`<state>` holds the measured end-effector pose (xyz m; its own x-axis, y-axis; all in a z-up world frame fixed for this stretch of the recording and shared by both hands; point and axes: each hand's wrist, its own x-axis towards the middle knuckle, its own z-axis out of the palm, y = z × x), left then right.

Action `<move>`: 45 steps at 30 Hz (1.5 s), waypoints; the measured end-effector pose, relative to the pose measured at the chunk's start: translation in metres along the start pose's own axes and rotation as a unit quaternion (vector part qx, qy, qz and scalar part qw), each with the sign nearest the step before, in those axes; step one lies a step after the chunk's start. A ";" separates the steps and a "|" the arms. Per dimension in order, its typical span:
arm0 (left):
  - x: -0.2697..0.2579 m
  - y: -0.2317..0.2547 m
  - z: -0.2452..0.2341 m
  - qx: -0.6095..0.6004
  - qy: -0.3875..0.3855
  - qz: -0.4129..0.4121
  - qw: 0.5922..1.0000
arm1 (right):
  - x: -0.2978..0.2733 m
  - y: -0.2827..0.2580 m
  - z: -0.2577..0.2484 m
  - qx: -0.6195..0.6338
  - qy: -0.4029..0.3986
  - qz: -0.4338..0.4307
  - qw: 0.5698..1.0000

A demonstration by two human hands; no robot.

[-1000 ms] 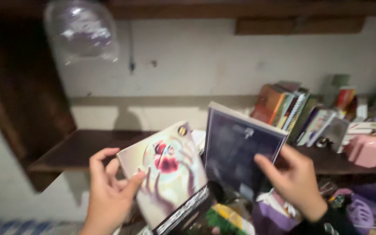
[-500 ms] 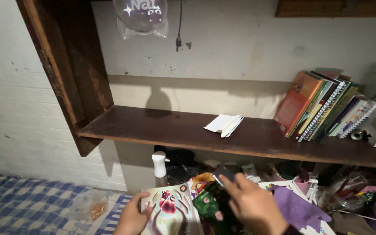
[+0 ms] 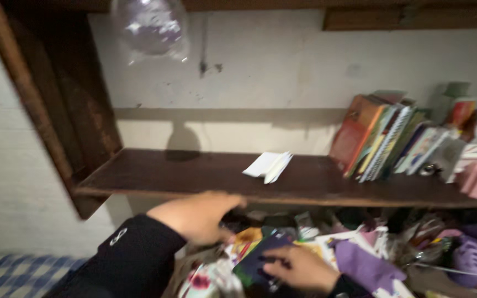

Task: The person removes books and notebooks from a wooden shelf, then wipes the shelf surface with a purple cloth. The person handles the items one at a time and places them aside before cleaning the shelf.

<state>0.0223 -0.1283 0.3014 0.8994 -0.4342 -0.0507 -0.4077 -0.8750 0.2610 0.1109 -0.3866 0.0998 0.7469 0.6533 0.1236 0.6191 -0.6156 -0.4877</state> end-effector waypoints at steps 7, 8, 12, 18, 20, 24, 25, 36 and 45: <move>0.129 0.063 -0.053 -0.007 0.316 0.206 0.926 | -0.022 0.036 -0.217 -0.043 0.247 0.049 0.967; 0.152 0.073 -0.057 -0.006 0.349 0.221 0.911 | -0.026 0.044 -0.243 -0.106 0.292 0.038 0.950; 0.237 0.110 -0.048 0.000 0.366 0.203 0.908 | -0.029 0.078 -0.303 -0.282 0.377 0.056 0.880; 0.338 0.140 -0.021 0.029 0.323 0.177 0.929 | -0.005 0.108 -0.322 -0.383 0.340 0.091 0.854; 0.364 0.146 -0.017 0.026 0.317 0.174 0.932 | 0.003 0.114 -0.322 -0.397 0.329 0.097 0.851; 0.392 0.147 -0.005 0.032 0.341 0.173 0.923 | 0.016 0.123 -0.315 -0.400 0.346 0.084 0.844; 0.394 0.146 -0.003 0.025 0.349 0.175 0.920 | 0.020 0.124 -0.314 -0.395 0.352 0.090 0.844; 0.365 0.116 0.039 -0.156 0.465 0.174 0.854 | 0.028 0.129 -0.297 -0.409 0.516 0.020 0.752; 0.235 0.053 0.081 -0.229 0.571 0.134 0.777 | 0.032 0.113 -0.205 -0.038 0.672 0.001 0.739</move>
<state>0.1989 -0.2940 0.2258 0.4523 0.1148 0.8844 -0.7403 -0.5047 0.4441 0.2544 -0.5259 0.2259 0.2823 -0.3446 0.8953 0.5908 -0.6728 -0.4453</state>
